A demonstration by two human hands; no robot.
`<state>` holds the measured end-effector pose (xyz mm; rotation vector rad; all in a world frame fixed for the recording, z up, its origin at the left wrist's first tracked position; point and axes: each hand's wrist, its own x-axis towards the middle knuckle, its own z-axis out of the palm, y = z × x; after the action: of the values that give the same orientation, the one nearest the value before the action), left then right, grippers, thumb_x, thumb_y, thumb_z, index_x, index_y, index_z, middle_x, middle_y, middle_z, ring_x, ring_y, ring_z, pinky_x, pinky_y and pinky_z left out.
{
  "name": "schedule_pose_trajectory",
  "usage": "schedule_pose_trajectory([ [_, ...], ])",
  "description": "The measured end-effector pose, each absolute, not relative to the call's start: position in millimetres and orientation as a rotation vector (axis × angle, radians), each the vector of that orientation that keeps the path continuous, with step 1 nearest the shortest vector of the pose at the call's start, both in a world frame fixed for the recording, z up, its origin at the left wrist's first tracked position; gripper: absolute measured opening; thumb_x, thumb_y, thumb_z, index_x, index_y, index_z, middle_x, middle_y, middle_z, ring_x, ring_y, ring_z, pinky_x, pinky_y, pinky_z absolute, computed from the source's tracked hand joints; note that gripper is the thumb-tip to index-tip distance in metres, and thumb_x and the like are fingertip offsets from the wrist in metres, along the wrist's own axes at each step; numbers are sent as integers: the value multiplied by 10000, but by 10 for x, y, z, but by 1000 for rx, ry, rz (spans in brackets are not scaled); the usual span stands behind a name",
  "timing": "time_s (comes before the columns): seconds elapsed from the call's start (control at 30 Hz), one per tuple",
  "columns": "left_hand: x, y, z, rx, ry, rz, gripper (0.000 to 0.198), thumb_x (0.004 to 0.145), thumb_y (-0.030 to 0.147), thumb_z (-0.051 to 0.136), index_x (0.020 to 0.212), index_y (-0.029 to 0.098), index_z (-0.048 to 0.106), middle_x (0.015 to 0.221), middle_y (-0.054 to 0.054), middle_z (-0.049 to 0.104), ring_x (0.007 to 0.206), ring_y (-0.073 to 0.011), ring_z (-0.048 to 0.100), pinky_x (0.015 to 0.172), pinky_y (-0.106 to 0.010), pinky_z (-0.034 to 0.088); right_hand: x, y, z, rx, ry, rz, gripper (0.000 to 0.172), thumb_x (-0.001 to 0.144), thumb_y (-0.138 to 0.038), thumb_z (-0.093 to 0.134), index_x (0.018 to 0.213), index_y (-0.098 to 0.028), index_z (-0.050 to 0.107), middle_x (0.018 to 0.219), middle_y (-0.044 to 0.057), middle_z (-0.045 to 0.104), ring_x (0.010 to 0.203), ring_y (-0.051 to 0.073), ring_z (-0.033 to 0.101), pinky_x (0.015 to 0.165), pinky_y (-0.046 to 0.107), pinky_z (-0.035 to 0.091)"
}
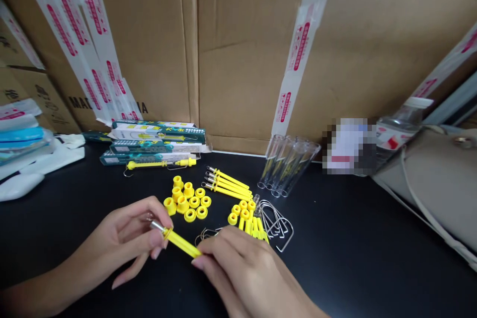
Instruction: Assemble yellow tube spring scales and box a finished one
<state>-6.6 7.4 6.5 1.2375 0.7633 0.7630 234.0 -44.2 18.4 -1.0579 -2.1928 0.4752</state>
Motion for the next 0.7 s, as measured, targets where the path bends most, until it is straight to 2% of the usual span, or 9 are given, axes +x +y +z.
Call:
schedule_pose_trajectory([
  [0.1,-29,17,113,1250,857,793,347,838,483,818,989,208,671,719,35,622,404,-42,465,284,-79,312,2404,-376,139,-1052,-2218,280,183,1077,-203,509,1023,-217,683,896,20,744,775,173,696,713,267,543],
  [0.2,1,-30,215,1276,1000,923,352,824,404,822,1100,252,666,758,63,602,412,-21,403,313,-81,319,2518,-284,180,-1090,-2145,44,119,1064,-189,541,1015,-214,646,884,17,718,791,182,676,744,288,528],
  [0.27,14,-54,272,1313,1046,991,257,836,355,802,1022,247,661,730,85,574,389,5,323,338,-81,253,2614,-235,249,-1153,-2026,-23,80,1056,-218,571,1028,-223,646,875,4,712,749,158,672,707,263,516],
  [0.33,23,-70,292,1338,1060,1023,189,846,336,781,906,226,639,693,91,542,396,4,303,361,-98,220,2711,-198,329,-1241,-1889,-3,81,1046,-277,599,1023,-248,670,869,-14,726,725,147,666,663,248,501],
  [0.43,21,-63,240,1381,1064,1035,188,891,352,724,835,220,603,653,99,484,397,-7,301,370,-125,188,2820,-151,419,-1318,-1726,34,157,1028,-395,616,991,-274,708,861,-15,712,756,169,646,664,276,482],
  [0.53,-18,3,145,1464,1045,1064,235,936,406,669,826,224,568,660,97,471,363,-10,308,349,-155,156,2852,-112,436,-1343,-1656,4,218,1019,-437,605,935,-266,712,863,1,680,765,185,623,677,308,460],
  [0.57,-40,40,121,1498,1042,1082,252,940,427,660,827,227,557,679,93,484,359,-15,315,338,-162,185,2847,-100,427,-1349,-1658,-6,227,1014,-438,607,916,-262,712,881,10,678,786,193,629,695,317,462],
  [0.63,-96,138,97,1621,1093,1112,228,964,430,628,866,237,556,757,68,540,426,-47,425,391,-185,346,2824,-67,393,-1370,-1687,-3,243,1011,-428,606,883,-256,718,907,26,684,820,208,650,721,330,472],
  [0.7,-154,254,103,1832,1171,1159,130,981,380,600,956,255,577,889,24,600,682,-127,605,627,-258,527,2791,-16,351,-1403,-1741,21,252,1015,-407,594,878,-249,733,887,34,685,793,213,659,678,330,473],
])
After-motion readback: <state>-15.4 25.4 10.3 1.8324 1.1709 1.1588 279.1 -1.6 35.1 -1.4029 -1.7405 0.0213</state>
